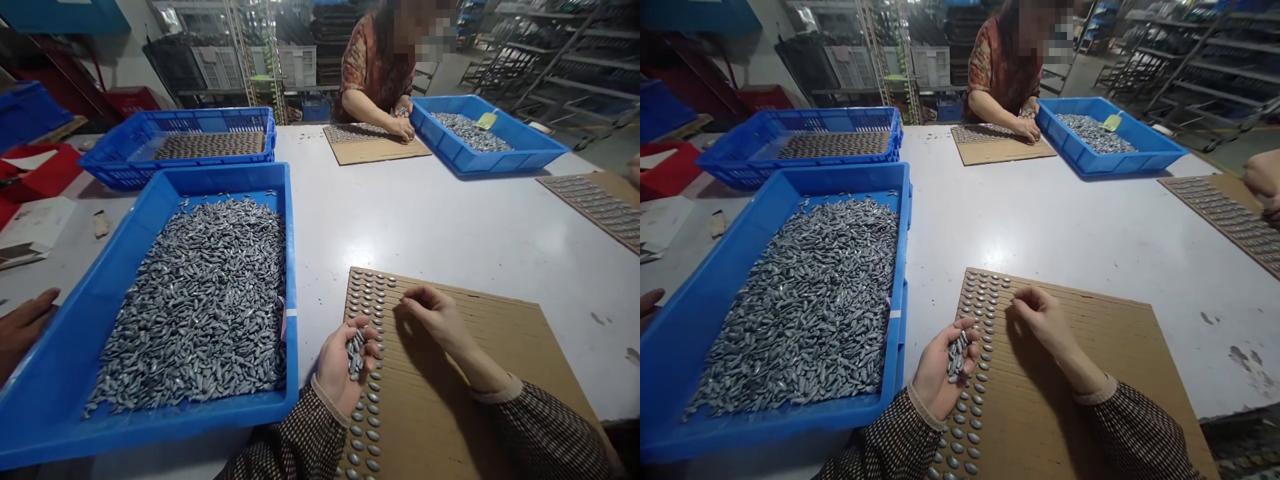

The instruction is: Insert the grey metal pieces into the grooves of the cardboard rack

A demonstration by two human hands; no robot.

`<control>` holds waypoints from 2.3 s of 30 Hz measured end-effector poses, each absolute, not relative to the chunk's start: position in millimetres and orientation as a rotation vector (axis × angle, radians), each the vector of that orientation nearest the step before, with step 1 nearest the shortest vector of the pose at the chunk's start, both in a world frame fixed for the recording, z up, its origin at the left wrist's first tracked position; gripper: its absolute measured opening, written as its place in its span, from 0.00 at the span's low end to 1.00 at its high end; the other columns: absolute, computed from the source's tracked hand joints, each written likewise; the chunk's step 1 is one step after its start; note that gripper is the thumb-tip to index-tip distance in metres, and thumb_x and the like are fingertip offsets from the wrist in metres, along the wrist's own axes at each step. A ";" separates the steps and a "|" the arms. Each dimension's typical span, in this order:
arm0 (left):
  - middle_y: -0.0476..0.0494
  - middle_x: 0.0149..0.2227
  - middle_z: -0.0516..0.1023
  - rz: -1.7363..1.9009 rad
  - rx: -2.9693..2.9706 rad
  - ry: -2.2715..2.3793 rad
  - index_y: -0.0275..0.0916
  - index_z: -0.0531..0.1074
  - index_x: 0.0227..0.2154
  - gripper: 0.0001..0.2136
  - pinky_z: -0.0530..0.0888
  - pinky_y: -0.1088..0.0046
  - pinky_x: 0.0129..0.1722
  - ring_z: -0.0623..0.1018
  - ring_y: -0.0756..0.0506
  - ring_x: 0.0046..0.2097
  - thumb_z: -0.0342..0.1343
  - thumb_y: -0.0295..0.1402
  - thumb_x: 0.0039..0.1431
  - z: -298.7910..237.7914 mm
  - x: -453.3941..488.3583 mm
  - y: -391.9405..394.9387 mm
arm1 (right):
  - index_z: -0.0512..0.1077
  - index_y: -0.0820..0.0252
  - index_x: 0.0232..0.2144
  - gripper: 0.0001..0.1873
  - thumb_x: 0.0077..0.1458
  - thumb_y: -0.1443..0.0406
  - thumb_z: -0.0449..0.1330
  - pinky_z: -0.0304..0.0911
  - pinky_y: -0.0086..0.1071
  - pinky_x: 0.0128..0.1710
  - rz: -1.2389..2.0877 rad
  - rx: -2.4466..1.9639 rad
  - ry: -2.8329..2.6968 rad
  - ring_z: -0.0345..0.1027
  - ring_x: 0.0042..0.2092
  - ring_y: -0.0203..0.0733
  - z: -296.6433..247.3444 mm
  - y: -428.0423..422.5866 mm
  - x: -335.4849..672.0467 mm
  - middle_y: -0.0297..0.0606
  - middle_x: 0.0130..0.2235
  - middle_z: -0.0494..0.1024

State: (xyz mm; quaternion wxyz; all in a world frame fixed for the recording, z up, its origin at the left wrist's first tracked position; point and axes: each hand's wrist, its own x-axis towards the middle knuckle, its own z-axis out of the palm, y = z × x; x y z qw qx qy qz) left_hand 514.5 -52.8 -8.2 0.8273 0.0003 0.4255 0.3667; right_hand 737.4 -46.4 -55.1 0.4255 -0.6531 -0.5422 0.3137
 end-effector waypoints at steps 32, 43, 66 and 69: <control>0.36 0.38 0.78 0.802 -0.030 0.834 0.33 0.67 0.41 0.07 0.78 0.70 0.40 0.81 0.44 0.38 0.53 0.25 0.60 -6.2 516.6 -58.5 | 0.75 0.56 0.36 0.11 0.62 0.65 0.52 0.69 0.38 0.38 0.218 -1.579 -1.985 0.72 0.38 0.43 -65.0 -23.5 740.4 0.42 0.39 0.77; 0.44 0.29 0.75 0.784 0.079 0.837 0.31 0.72 0.39 0.06 0.74 0.79 0.28 0.75 0.52 0.27 0.56 0.25 0.58 -9.4 514.2 -57.5 | 0.76 0.57 0.37 0.13 0.64 0.63 0.51 0.69 0.36 0.35 0.236 -1.604 -2.033 0.72 0.35 0.42 -64.9 -7.7 750.5 0.41 0.38 0.77; 0.42 0.30 0.77 0.791 0.205 0.877 0.33 0.70 0.35 0.10 0.74 0.76 0.30 0.77 0.50 0.29 0.64 0.30 0.52 -11.7 515.1 -61.0 | 0.75 0.56 0.43 0.11 0.62 0.60 0.58 0.68 0.31 0.30 0.771 -1.476 -1.843 0.71 0.34 0.39 -25.6 -45.2 722.7 0.39 0.37 0.77; 0.45 0.27 0.76 0.794 0.226 0.864 0.33 0.69 0.34 0.13 0.72 0.79 0.27 0.75 0.52 0.26 0.66 0.33 0.50 -15.4 515.6 -62.2 | 0.75 0.56 0.43 0.10 0.61 0.60 0.59 0.69 0.31 0.32 1.092 -1.326 -1.703 0.71 0.36 0.39 -16.7 -64.7 697.7 0.38 0.37 0.77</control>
